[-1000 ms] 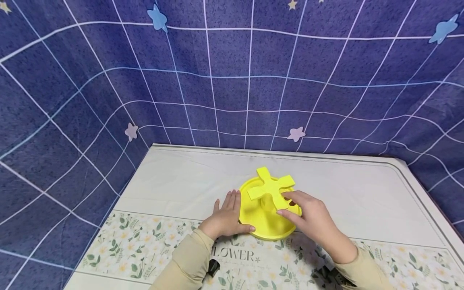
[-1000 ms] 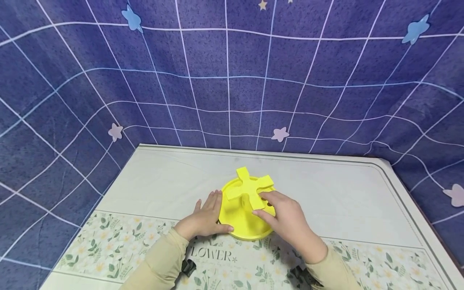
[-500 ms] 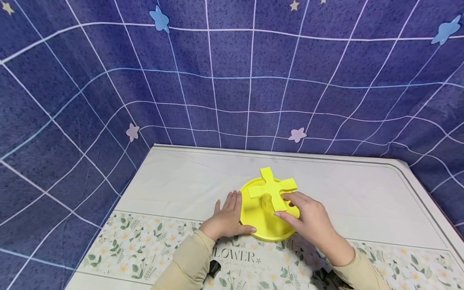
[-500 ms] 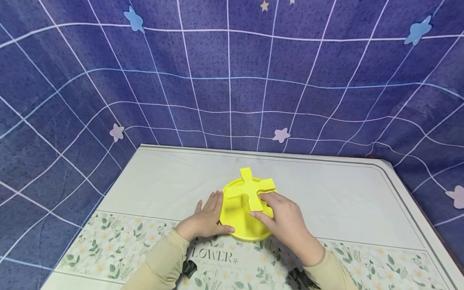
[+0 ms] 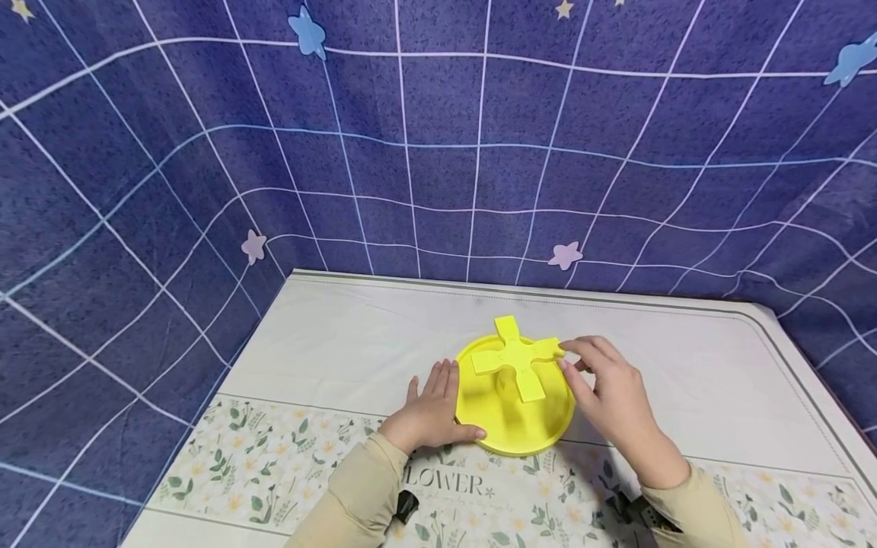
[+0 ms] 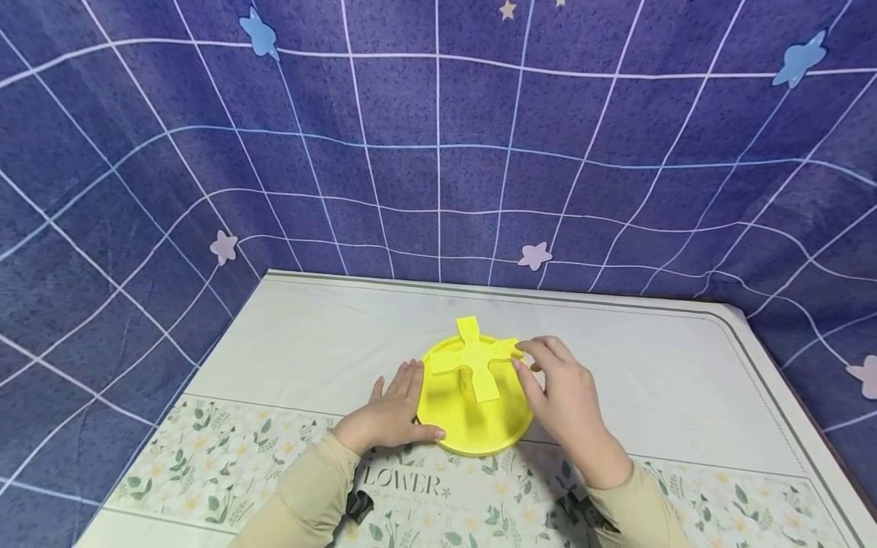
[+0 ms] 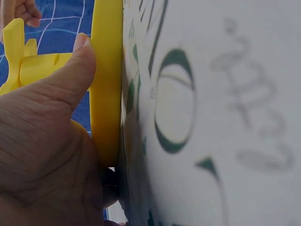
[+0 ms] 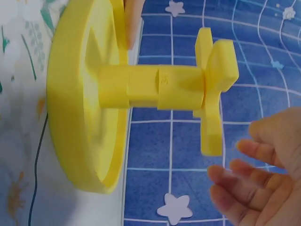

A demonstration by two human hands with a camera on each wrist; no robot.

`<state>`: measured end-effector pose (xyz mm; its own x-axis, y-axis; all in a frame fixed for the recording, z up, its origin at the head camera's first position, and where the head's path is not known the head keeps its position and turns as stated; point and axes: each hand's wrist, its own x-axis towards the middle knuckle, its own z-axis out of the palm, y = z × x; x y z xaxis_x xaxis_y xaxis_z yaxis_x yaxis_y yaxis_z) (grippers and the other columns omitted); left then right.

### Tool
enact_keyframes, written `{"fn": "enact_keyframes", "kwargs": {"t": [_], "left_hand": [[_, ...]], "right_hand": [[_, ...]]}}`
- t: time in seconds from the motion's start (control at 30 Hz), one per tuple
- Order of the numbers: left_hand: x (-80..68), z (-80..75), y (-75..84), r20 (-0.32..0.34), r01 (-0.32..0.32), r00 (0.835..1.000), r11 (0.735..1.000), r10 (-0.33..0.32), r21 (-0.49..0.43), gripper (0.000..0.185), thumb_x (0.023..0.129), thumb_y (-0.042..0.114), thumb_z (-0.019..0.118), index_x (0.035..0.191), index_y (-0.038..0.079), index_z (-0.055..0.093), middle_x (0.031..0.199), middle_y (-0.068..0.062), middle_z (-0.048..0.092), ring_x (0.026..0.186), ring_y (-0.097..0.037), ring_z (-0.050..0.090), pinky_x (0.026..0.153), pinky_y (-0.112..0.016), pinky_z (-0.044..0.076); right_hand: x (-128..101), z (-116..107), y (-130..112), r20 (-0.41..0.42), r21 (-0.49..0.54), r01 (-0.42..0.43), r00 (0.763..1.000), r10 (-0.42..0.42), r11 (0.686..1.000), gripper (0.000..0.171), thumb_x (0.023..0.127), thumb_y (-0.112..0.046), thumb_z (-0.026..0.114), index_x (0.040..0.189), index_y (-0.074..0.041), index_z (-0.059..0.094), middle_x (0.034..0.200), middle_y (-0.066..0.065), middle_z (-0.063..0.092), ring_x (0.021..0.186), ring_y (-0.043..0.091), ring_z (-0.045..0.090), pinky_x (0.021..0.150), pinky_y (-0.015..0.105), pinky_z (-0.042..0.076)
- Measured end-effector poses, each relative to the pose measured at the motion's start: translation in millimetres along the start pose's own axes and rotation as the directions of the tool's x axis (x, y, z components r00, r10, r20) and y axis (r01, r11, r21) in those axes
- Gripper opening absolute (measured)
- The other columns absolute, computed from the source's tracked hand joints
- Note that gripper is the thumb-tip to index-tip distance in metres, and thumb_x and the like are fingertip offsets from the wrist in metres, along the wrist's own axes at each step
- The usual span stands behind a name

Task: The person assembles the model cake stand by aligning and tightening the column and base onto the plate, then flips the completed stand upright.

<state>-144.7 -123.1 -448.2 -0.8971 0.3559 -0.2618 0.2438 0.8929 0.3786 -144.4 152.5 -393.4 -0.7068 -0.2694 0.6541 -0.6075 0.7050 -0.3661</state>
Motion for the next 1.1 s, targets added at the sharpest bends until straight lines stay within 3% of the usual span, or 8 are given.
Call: {"fn": "enact_keyframes", "kwargs": {"t": [0.1,0.2,0.27,0.33,0.53,0.67,0.9,1.1], "left_hand": [[4.0,4.5,-3.2,-0.003,0.007,1.0,1.0,-0.007,0.008,0.122,0.08,0.071,0.06,0.155,0.0,-0.005,0.162,-0.018,-0.007,0.148,-0.03,-0.006,0.114,-0.06,-0.002],[6.8,9.7,-5.9,-0.009,0.008,1.0,1.0,-0.008,0.003,0.123,0.08,0.072,0.06,0.155,0.001,-0.006,0.161,-0.017,-0.008,0.148,-0.03,-0.007,0.113,-0.06,-0.003],[6.2,10.0,-5.6,-0.003,0.007,1.0,1.0,-0.007,0.004,0.123,0.08,0.072,0.06,0.155,0.001,-0.006,0.161,-0.017,-0.008,0.148,-0.03,-0.008,0.113,-0.06,-0.003],[4.7,8.8,-4.0,0.003,0.006,1.0,1.0,-0.006,0.006,0.122,0.08,0.072,0.06,0.155,0.001,-0.005,0.161,-0.017,-0.007,0.148,-0.03,-0.008,0.113,-0.06,-0.003],[1.0,1.5,0.4,0.008,0.015,1.0,1.0,-0.015,0.008,0.119,0.082,0.069,0.061,0.155,0.001,-0.003,0.162,-0.018,-0.006,0.148,-0.029,-0.006,0.114,-0.059,-0.003],[-1.0,-2.7,2.6,0.017,0.014,1.0,1.0,-0.014,0.015,0.119,0.082,0.068,0.061,0.155,0.0,-0.003,0.162,-0.019,-0.005,0.149,-0.03,-0.005,0.114,-0.059,-0.001],[-4.2,-8.0,6.0,0.033,0.018,0.999,1.0,-0.018,0.01,0.117,0.083,0.067,0.061,0.155,-0.001,-0.002,0.161,-0.02,-0.004,0.148,-0.032,-0.004,0.114,-0.06,-0.001],[-5.9,-9.1,7.6,0.024,0.013,1.0,1.0,-0.014,0.012,0.116,0.084,0.067,0.061,0.155,-0.002,-0.001,0.161,-0.02,-0.003,0.148,-0.032,-0.003,0.114,-0.06,0.0]], "right_hand": [[2,2,7,0.093,-0.004,-0.049,0.995,0.049,0.999,0.036,0.091,-0.006,0.066,0.127,-0.003,0.061,0.122,0.013,0.062,0.079,0.019,0.065,0.065,0.04,0.054],[1,6,11,0.224,0.004,-0.095,0.97,0.091,0.996,0.045,0.097,-0.007,0.059,0.141,-0.002,0.049,0.134,0.019,0.057,0.097,0.031,0.066,0.077,0.047,0.054],[-1,7,13,0.276,0.012,-0.122,0.954,0.114,0.992,0.046,0.099,-0.007,0.056,0.143,-0.002,0.046,0.133,0.021,0.057,0.103,0.035,0.064,0.082,0.05,0.053],[-2,7,14,0.284,0.022,-0.134,0.951,0.122,0.991,0.044,0.099,-0.006,0.055,0.142,-0.003,0.049,0.126,0.02,0.062,0.105,0.036,0.064,0.085,0.051,0.052],[-4,3,13,0.248,0.037,-0.131,0.962,0.118,0.991,0.036,0.096,-0.004,0.06,0.131,-0.007,0.057,0.102,0.011,0.071,0.082,0.023,0.069,0.066,0.038,0.054],[-8,0,11,0.256,0.057,-0.151,0.958,0.132,0.987,0.032,0.094,-0.008,0.065,0.125,-0.008,0.061,0.105,0.008,0.07,0.079,0.019,0.067,0.063,0.032,0.053],[-13,-4,4,0.276,0.078,-0.18,0.949,0.152,0.981,0.029,0.089,-0.015,0.073,0.116,-0.011,0.065,0.101,0.006,0.071,0.079,0.018,0.068,0.065,0.035,0.056],[-14,-1,-9,0.31,0.061,-0.173,0.939,0.146,0.983,0.036,0.085,-0.025,0.077,0.116,-0.01,0.068,0.099,0.003,0.071,0.071,0.006,0.061,0.058,0.026,0.049]]}}
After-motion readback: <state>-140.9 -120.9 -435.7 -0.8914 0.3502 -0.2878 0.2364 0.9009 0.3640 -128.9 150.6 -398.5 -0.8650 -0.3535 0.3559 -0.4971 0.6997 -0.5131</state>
